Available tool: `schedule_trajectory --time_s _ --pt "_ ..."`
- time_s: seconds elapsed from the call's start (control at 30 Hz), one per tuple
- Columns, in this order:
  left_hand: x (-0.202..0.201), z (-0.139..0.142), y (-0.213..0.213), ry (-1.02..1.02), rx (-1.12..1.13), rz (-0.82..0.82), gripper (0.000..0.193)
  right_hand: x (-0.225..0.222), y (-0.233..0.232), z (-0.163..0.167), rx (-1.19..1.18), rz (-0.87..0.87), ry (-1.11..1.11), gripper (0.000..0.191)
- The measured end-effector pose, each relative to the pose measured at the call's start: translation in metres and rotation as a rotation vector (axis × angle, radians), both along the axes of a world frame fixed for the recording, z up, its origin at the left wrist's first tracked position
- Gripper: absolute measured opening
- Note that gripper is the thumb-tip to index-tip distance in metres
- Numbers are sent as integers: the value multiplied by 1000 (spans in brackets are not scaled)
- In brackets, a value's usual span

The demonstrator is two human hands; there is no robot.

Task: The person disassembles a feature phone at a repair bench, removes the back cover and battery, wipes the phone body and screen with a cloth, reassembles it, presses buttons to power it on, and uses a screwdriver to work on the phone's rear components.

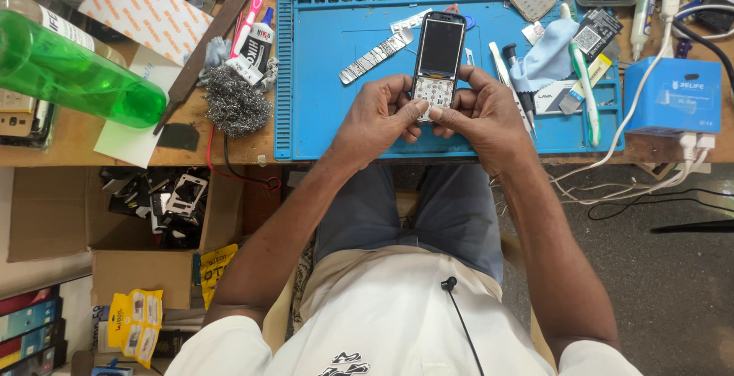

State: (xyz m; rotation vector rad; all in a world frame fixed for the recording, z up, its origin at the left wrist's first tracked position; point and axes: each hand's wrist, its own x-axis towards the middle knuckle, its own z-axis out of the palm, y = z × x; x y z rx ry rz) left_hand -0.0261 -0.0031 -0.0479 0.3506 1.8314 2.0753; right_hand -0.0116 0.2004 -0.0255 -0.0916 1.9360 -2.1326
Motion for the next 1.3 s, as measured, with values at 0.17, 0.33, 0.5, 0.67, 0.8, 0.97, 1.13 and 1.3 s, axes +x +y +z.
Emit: schedule_trajectory --time_s 0.17,0.33,0.5,0.67,0.8,0.97,1.13,1.3 --pt "-3 -1 -1 -50 66 19 28 5 -4 7 19 -54 55 68" --pt "-8 -2 -6 -113 143 32 30 35 -14 16 729 -295 918 54" --pt "-9 -5 -6 -111 189 -5 26 37 -21 10 796 -267 1013 28" --pt "-8 -5 -12 -166 240 -47 27 32 -20 3 909 -254 1105 22" --pt "-9 -5 -13 -202 265 -49 27 33 -19 2 914 -265 1121 20" --pt "-10 -4 -13 -208 254 -37 26 33 -20 3 867 -262 1065 18" --pt "-11 -3 -16 -245 265 -32 27 31 -21 9 741 -231 994 18" --pt "-12 -4 -15 -248 273 -33 27 27 -18 17 767 -170 947 19"
